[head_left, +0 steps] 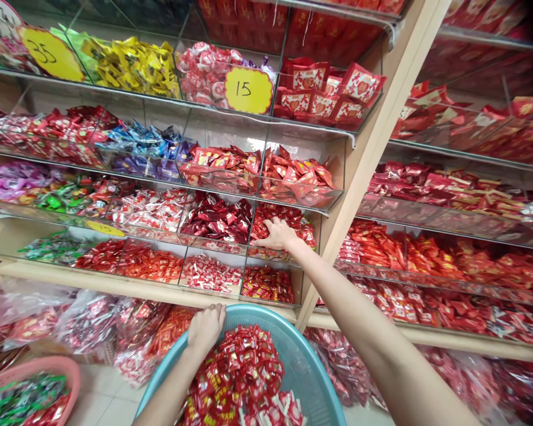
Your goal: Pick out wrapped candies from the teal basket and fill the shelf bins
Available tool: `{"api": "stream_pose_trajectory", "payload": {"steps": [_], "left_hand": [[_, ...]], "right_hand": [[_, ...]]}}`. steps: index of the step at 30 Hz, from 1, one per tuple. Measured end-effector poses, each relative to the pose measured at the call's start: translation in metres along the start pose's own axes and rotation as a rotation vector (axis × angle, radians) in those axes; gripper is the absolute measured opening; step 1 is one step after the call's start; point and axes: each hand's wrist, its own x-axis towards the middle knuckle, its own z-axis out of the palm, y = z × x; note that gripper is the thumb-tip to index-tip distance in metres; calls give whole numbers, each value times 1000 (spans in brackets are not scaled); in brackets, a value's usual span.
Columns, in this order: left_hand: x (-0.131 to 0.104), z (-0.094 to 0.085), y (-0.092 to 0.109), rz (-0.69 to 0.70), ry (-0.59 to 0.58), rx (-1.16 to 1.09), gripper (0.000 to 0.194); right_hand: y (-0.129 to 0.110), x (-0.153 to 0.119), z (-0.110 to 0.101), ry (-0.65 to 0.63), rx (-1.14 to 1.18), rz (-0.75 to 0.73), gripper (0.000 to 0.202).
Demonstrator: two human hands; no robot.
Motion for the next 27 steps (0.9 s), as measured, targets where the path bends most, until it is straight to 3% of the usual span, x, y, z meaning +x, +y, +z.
{"api": "stream_pose_trajectory", "payload": {"steps": [6, 13, 27], "left_hand": [[0, 0, 0, 1, -6, 13, 44], [-1, 1, -1, 20, 34, 38, 45], [-2, 1, -2, 19, 45, 33, 45]], "right_hand": [[-18, -1, 6, 115, -74, -5, 69], [-32, 2, 13, 202, -97, 61, 39], [-29, 17, 14, 114, -117, 190, 40]]}}
